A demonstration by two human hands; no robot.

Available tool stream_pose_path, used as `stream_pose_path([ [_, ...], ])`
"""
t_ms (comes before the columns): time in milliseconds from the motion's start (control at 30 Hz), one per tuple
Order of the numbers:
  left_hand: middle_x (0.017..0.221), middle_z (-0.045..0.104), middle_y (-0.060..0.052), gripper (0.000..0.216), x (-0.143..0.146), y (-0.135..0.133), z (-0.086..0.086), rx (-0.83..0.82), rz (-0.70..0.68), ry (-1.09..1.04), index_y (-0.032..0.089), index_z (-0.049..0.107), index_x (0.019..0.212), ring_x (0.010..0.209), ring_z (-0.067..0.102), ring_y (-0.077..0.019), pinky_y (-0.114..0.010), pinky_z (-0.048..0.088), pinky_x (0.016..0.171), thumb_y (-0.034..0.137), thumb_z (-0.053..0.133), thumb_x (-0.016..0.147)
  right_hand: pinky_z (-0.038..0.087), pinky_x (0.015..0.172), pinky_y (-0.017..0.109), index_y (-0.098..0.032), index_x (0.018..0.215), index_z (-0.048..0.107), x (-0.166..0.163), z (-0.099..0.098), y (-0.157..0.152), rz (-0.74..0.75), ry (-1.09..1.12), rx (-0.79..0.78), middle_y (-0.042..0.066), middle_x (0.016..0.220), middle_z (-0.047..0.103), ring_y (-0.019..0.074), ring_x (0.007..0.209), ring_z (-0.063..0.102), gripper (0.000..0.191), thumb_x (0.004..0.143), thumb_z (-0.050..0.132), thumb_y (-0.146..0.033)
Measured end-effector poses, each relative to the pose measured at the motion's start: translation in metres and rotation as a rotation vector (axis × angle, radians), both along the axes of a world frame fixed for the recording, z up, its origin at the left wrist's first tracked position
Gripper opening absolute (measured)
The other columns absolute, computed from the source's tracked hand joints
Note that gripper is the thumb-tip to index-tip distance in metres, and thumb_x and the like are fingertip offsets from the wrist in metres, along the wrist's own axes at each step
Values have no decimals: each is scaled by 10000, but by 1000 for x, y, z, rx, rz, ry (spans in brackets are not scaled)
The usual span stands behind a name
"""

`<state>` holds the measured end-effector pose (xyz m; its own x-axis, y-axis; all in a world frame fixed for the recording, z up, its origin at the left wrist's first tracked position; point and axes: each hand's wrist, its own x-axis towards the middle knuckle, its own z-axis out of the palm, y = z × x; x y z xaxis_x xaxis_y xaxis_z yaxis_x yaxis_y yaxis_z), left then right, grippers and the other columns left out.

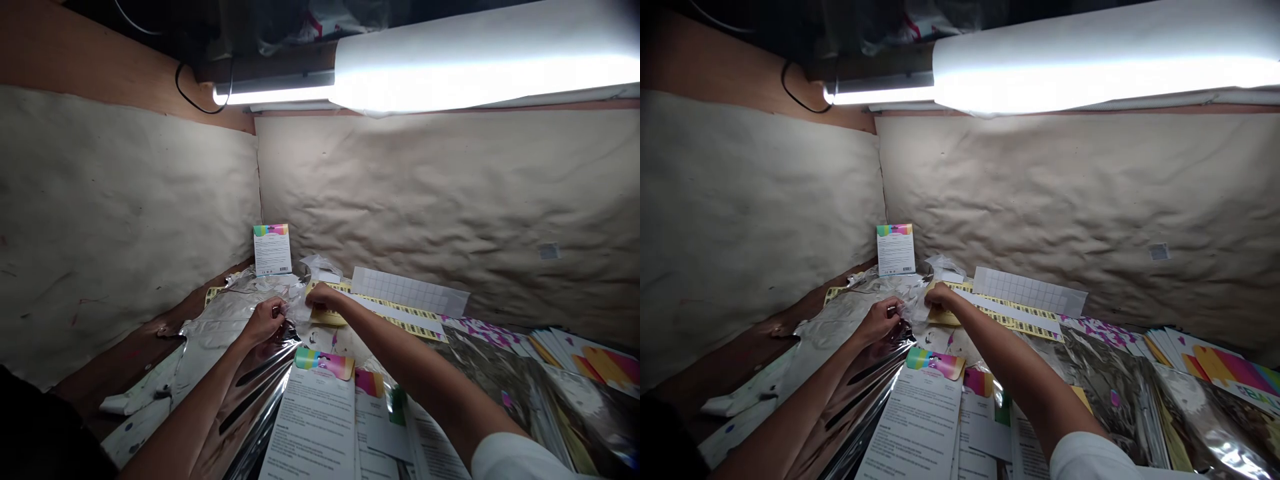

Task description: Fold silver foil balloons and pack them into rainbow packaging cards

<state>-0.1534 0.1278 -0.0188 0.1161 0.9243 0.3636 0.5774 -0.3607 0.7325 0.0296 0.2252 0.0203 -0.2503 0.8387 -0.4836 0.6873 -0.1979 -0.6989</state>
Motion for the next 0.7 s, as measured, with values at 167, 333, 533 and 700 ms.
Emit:
stream_pose_path([
  [167, 770, 634, -10, 120, 0, 0, 0, 1, 34, 51, 184, 575, 714, 744, 597, -164, -242, 454, 687, 148, 465, 684, 576, 764, 355, -147, 1186, 589, 54, 18, 13, -142, 187, 25, 74, 1123, 632, 180, 910, 650, 289, 954, 597, -319],
  [333, 758, 643, -10, 233, 4, -5, 5, -61, 28, 151, 175, 599, 853, 720, 604, -176, -265, 467, 689, 123, 429, 702, 571, 788, 370, -151, 1209, 578, 117, 22, 7, -260, 325, 108, 80, 1154, 621, 191, 941, 644, 305, 953, 599, -313],
  [533, 1378, 576, -99, 663, 20, -21, 50, -171, -163, 357, 186, 508, 1331, 1264, 519, -279, -356, 404, 1038, 188, 581, 672, 564, 661, 288, -143, 1166, 588, 154, 13, -12, -314, 455, 107, 42, 1000, 644, 134, 763, 638, 253, 954, 599, -279],
  [700, 1438, 530, -138, 754, 51, -11, 96, -275, -256, 513, 181, 508, 1370, 1326, 473, -345, -397, 351, 1084, 395, 715, 677, 521, 609, 230, -134, 1193, 597, 172, 13, -18, -287, 580, 103, -30, 703, 609, 91, 584, 570, 410, 797, 646, -34],
])
